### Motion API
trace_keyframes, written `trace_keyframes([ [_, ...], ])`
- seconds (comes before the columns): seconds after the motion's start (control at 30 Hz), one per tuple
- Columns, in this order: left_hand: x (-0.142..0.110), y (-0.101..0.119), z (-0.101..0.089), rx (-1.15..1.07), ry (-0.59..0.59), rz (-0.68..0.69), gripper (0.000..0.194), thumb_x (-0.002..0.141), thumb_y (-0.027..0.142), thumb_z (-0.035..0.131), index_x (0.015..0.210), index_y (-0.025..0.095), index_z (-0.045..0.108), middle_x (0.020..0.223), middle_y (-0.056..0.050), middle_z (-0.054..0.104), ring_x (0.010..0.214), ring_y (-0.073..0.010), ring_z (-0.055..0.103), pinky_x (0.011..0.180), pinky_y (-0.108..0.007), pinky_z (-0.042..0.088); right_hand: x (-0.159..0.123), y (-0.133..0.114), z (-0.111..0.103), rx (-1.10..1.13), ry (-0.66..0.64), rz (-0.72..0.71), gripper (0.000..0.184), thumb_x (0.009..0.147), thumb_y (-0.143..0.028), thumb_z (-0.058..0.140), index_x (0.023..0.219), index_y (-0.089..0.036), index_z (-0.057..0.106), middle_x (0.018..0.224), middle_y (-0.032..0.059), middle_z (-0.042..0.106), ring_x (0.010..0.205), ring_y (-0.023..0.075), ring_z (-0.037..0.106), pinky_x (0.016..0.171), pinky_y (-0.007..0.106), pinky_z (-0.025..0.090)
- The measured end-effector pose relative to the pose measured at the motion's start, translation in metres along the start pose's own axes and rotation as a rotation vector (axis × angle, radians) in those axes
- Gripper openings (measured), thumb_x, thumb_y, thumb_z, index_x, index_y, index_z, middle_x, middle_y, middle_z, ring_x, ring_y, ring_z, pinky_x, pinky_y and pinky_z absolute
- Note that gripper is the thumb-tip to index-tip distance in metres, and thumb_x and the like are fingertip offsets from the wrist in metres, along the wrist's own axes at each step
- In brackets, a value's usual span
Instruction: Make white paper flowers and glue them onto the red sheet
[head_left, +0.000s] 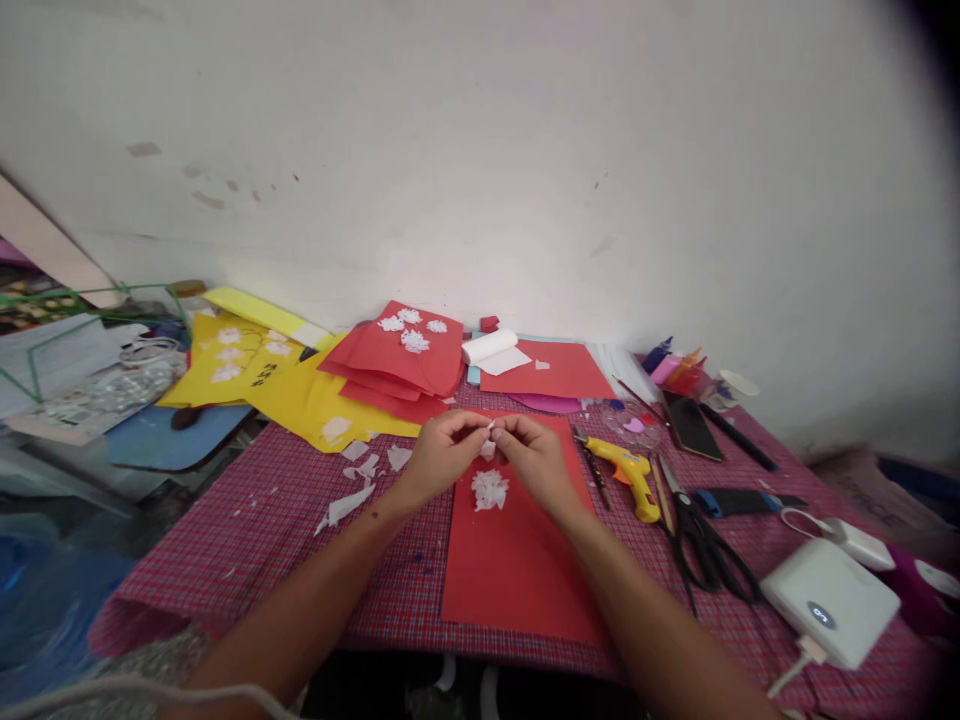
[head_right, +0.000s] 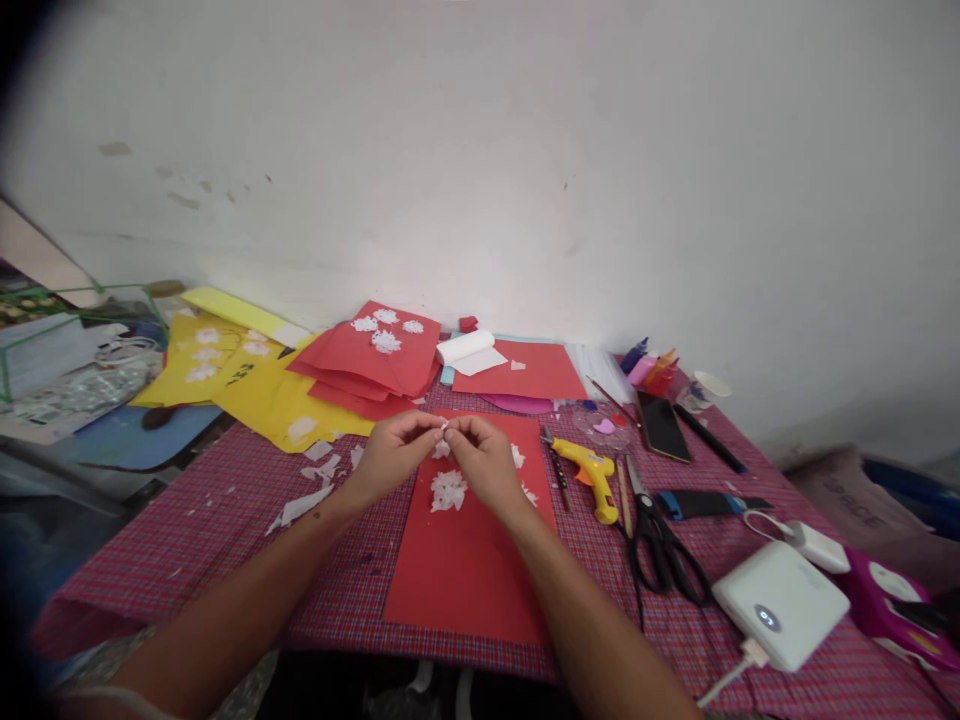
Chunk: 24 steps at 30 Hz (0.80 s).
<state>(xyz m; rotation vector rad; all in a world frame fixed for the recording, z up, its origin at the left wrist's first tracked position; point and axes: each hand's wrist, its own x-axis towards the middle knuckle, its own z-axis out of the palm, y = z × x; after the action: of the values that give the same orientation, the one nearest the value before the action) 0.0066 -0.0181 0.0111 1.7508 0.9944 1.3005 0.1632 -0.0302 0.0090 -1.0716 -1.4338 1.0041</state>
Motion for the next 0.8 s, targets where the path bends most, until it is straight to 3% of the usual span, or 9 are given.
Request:
trace_keyframes([
  [0.4, -0.0002, 0.0033, -0.0003, -0.065, -0.047, -0.026, 0.015, 0.084, 0.023, 0.057, 0.088, 0.016, 0.069, 0.078, -0.002, 0.070, 0.070, -0.0119, 0.062, 0.066, -0.022, 0.050, -0.0012, -0.0002, -0.0008, -0.024, -0.031, -0.001, 0.027, 0.086, -0.042, 0.058, 0.073, -0.019, 0.060, 0.067, 0.0014, 0.062, 0.060, 0.0141, 0.054, 0.058, 0.026, 0.042],
  [0.8, 0.0011, 0.0035, -0.0008, -0.066, -0.058, -0.029, 0.016, 0.086, 0.023, 0.054, 0.084, 0.016, 0.068, 0.071, 0.000, 0.066, 0.064, -0.0101, 0.059, 0.059, -0.020, 0.046, -0.0015, -0.0046, -0.0011, 0.036, -0.027, 0.004, 0.022, 0.081, -0.039, 0.064, 0.073, -0.019, 0.061, 0.066, 0.0007, 0.062, 0.059, 0.0139, 0.053, 0.057, 0.026, 0.041],
])
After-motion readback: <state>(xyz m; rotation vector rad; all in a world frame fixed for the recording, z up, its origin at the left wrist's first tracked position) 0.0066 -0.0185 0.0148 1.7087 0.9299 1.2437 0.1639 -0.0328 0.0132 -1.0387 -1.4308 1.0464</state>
